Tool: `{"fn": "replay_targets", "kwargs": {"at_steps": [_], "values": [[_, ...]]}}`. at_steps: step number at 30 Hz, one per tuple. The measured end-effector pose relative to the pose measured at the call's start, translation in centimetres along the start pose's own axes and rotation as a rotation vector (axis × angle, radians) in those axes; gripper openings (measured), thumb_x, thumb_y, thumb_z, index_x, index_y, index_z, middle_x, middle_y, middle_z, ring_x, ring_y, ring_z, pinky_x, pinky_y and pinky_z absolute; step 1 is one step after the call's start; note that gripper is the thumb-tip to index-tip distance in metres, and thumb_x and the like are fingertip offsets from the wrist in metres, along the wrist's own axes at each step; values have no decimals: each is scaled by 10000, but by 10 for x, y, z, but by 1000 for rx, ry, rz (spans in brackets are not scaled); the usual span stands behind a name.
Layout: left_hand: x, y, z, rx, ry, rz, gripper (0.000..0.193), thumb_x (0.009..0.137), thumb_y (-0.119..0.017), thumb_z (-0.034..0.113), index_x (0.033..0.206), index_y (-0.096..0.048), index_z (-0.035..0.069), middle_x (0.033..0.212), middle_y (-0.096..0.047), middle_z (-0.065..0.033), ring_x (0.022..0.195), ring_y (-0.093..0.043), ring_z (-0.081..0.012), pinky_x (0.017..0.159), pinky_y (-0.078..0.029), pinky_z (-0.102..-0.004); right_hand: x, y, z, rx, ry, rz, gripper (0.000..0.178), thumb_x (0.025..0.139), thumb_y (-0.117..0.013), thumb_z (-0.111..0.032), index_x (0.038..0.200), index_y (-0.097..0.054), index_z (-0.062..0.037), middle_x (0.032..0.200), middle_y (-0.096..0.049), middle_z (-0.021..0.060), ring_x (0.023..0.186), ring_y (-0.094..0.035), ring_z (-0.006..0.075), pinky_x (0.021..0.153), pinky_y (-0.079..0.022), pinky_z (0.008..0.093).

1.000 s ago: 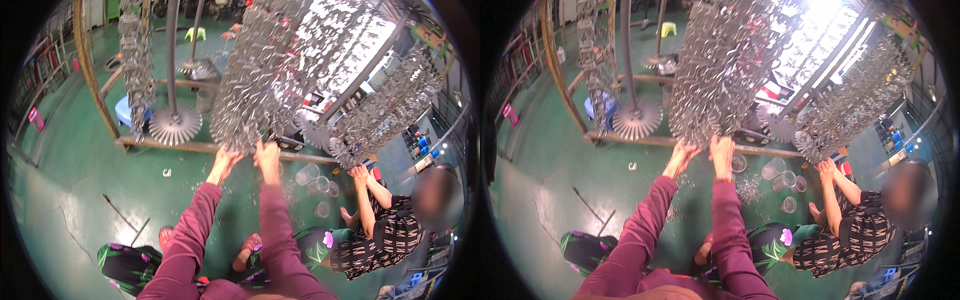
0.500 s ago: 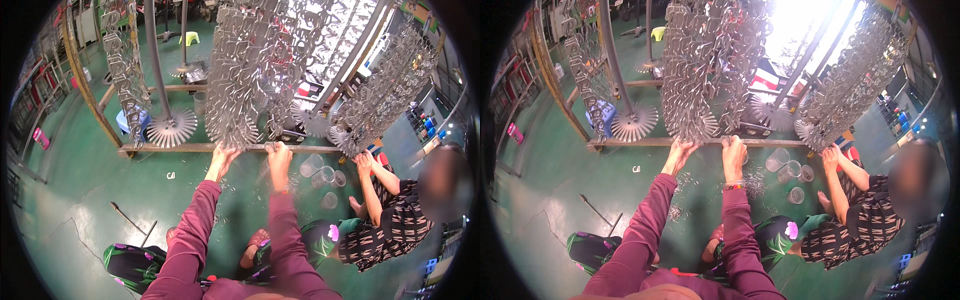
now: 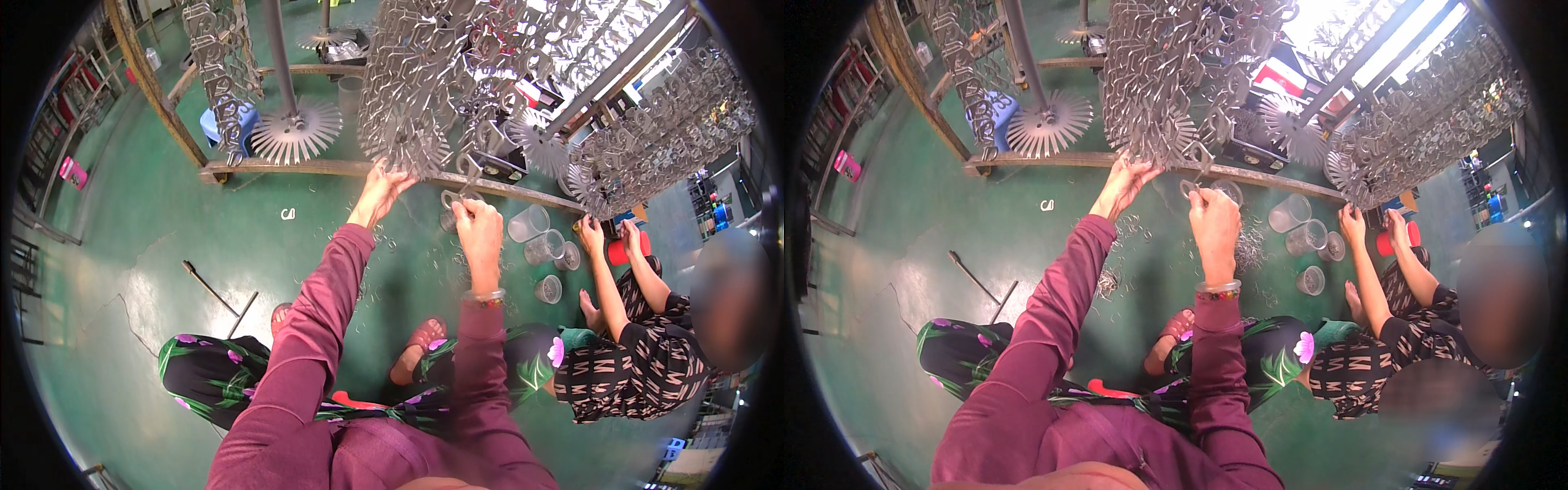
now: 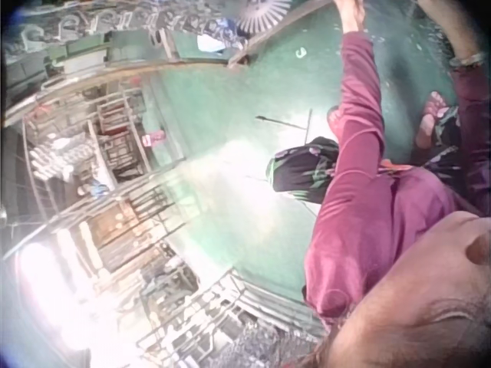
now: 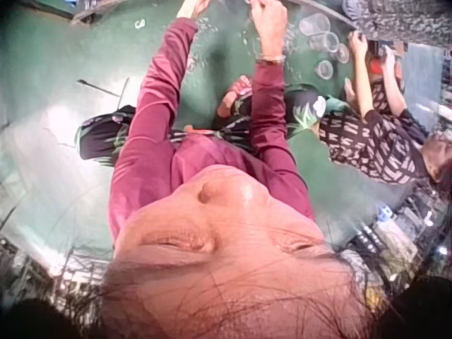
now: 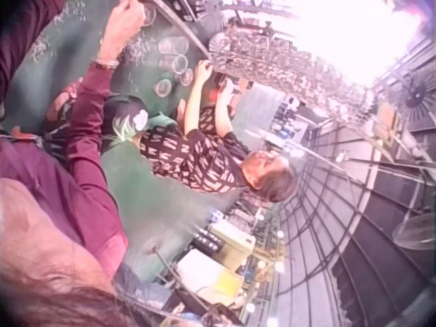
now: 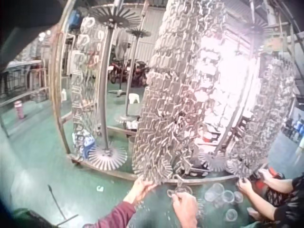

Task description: The person sits on the floor and repeatedly picks up small metal hooks and wire pieces, then attaches them to a large hanging metal rack. The person works continuously, handling the hooks one at a time and securing them to the rack structure.

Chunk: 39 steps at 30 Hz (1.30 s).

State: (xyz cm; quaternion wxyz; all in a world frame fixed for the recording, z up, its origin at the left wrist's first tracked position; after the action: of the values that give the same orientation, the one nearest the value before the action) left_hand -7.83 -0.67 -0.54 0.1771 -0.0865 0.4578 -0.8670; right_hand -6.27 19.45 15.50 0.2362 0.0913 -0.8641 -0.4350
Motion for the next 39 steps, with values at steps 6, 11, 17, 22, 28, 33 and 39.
{"fn": "replay_targets", "kwargs": {"at_steps": [6,11,17,22,28,33,39], "values": [[-6,-7,1,-17,-9,-3,751,809,-511,-124,1415,-88,8,1107,-538,-197,975,-602,-281,907,-516,-439,22,-20,-8,-55,-36,49,218,825,-625,-242,814,-673,-30,837,-614,199,792,-597,401,690,-461,475],[-6,-4,12,-65,-44,-64,712,816,-547,-109,1395,-154,22,1075,-558,-152,973,-603,-261,927,-508,-448,44,-38,-22,52,-69,128,221,807,-639,-204,818,-675,14,842,-623,238,811,-601,412,707,-458,471],[-6,5,7,-14,-56,12,752,818,-549,-95,1415,-110,27,1081,-551,-121,984,-600,-240,933,-502,-436,74,-83,7,522,-207,-56,220,813,-677,-153,851,-678,64,696,-651,110,612,-615,162,521,-497,280],[-6,-3,7,-21,-21,-60,770,821,-539,-87,1424,-68,6,1120,-522,-156,999,-589,-231,937,-496,-417,74,-96,20,899,-173,21,187,843,-649,-92,862,-650,94,743,-641,119,610,-630,159,519,-545,258],[6,8,11,-12,16,-132,778,833,-536,-75,1428,-39,-13,1138,-489,-151,973,-576,-193,933,-498,-400,70,-97,8,912,-139,25,156,857,-620,-44,843,-606,110,758,-639,147,623,-653,199,532,-566,282],[15,6,8,10,93,-208,690,831,-518,-98,1406,-149,2,1199,-485,-148,1024,-577,-219,948,-495,-404,67,-94,9,941,-150,121,114,851,-609,-2,852,-539,87,761,-626,172,613,-658,233,520,-577,302],[24,15,10,19,173,-241,623,838,-500,-117,1388,-240,18,1186,-510,-143,1026,-580,-208,967,-484,-413,57,-91,10,943,-169,179,105,827,-627,28,828,-530,69,735,-613,147,589,-635,193,471,-561,287]]}}
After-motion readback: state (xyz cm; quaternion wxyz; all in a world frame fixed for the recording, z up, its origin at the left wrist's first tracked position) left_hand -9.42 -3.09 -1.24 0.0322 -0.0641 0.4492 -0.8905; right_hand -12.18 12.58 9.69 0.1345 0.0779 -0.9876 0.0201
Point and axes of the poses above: each hand's wrist, its own x-axis towards the middle knuckle, its own y-axis out of the back of the hand, z = x × y, the point moved 9 cm from there along x, towards the middle knuckle
